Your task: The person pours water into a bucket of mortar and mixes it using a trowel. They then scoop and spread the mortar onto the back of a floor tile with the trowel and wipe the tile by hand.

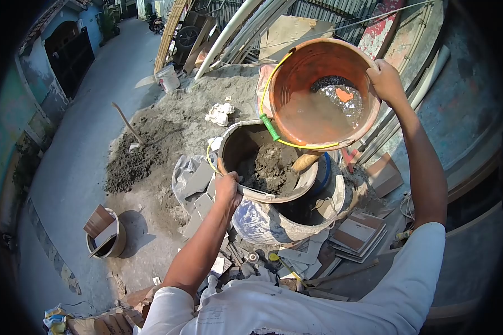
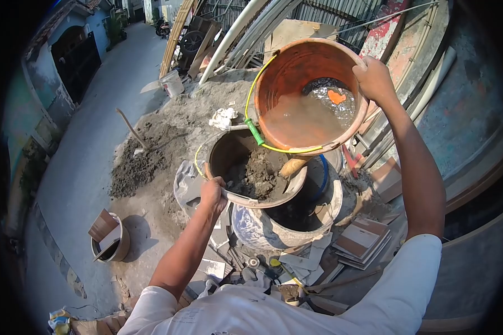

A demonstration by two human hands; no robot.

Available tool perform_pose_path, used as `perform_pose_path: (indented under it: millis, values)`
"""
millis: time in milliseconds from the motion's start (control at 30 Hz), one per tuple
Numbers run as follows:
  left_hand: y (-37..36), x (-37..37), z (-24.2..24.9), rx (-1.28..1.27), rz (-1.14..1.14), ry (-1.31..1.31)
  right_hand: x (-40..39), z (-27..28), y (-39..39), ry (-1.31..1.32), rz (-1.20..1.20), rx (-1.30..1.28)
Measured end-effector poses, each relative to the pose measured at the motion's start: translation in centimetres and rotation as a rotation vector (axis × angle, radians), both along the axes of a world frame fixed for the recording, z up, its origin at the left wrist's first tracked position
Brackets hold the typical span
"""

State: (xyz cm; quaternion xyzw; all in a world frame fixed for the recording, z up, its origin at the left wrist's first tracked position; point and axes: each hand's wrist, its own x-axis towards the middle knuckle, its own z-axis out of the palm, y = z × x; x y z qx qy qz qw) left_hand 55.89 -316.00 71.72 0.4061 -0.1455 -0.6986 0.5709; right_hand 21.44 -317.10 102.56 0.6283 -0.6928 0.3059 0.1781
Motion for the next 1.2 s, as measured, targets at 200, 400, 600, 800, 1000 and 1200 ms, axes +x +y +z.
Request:
perform_pose_path:
  millis: [200,400,600,800,1000,1200]
  values:
    - [0.4,-0.1,0.5,-0.062,0.015,-0.012,-0.2,-0.1,-0.1,-0.029,-0.008,0.023]
    - [0.2,-0.1,0.2,-0.063,0.032,-0.025,-3.5,-1.3,-0.8,-0.289,0.027,0.053]
    - [0.0,0.1,-0.3,-0.047,0.011,0.003,-4.2,-1.2,0.2,-0.356,0.024,0.089]
    - [0.2,0.1,0.5,-0.047,0.012,0.009,-2.8,-0.7,0.4,-0.279,0.025,0.032]
    - [-0.8,0.4,-2.0,-0.042,-0.005,-0.018,-3.3,-1.1,1.1,-0.372,0.039,0.024]
    - [-0.5,0.6,-1.5,0.000,-0.023,0.013,-7.3,-2.1,0.4,-0.464,-0.010,0.063]
